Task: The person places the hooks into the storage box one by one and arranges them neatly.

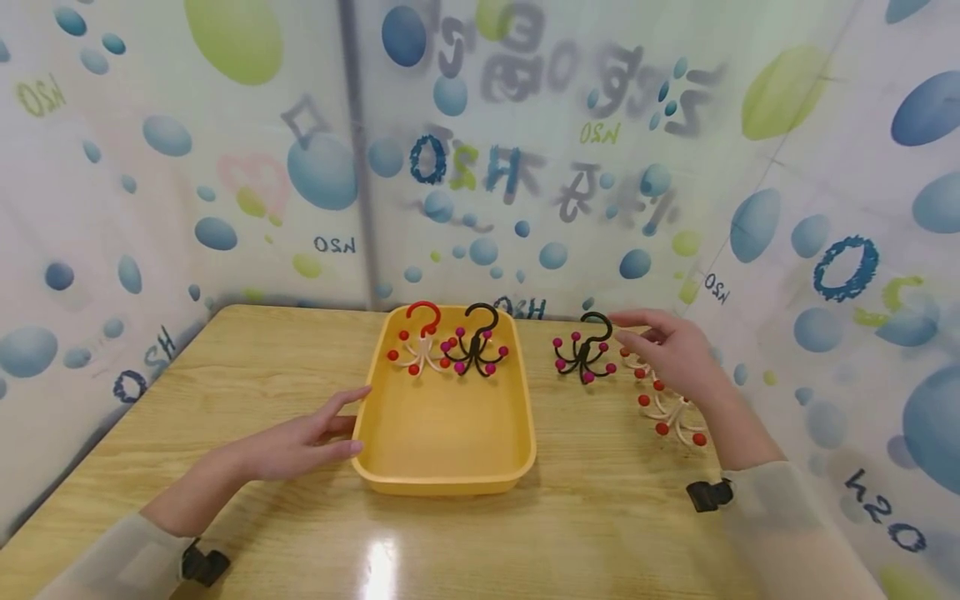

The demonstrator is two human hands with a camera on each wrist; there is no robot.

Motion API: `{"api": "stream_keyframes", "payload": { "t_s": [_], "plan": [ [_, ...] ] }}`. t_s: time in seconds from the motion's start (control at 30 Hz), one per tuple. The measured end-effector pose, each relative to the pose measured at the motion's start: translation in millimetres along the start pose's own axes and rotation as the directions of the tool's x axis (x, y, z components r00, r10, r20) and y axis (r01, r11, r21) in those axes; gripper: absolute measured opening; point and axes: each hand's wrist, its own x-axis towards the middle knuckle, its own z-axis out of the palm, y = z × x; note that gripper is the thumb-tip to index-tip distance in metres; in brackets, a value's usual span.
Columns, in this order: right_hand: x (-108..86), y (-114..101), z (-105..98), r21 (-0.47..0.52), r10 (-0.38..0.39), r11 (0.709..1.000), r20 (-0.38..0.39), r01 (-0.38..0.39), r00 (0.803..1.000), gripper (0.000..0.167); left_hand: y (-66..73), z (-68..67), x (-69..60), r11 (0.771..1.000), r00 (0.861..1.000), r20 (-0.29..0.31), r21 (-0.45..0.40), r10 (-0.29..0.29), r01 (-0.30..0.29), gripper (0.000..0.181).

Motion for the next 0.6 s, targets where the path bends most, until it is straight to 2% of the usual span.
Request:
{"api": "stream_keyframes", "payload": {
  "t_s": [0.17, 0.37, 0.6],
  "plan": [
    [-9.1, 15, -16, -0.048, 0.027, 0.998, -0.041, -0.029, 0.999, 0.044, -0.8, -0.1, 1.2, 1.000, 1.000, 0.001, 0.007, 0.024, -0.024, 0.087],
    [-21.4, 37, -33, -0.062, 0.064, 0.996, -0.080, -0.069, 0.995, 0.047, -1.5, 0.6, 4.1, 1.000, 1.000, 0.006, 0.007, 0.013, -0.013, 0.087],
    [-34.2, 65, -47, -0.132, 0.092, 0.985, -0.120, -0.108, 0.988, 0.053, -2.7, 0.0, 5.0, 1.000, 1.000, 0.010, 0.001, 0.025, -0.025, 0.087]
  ]
}}
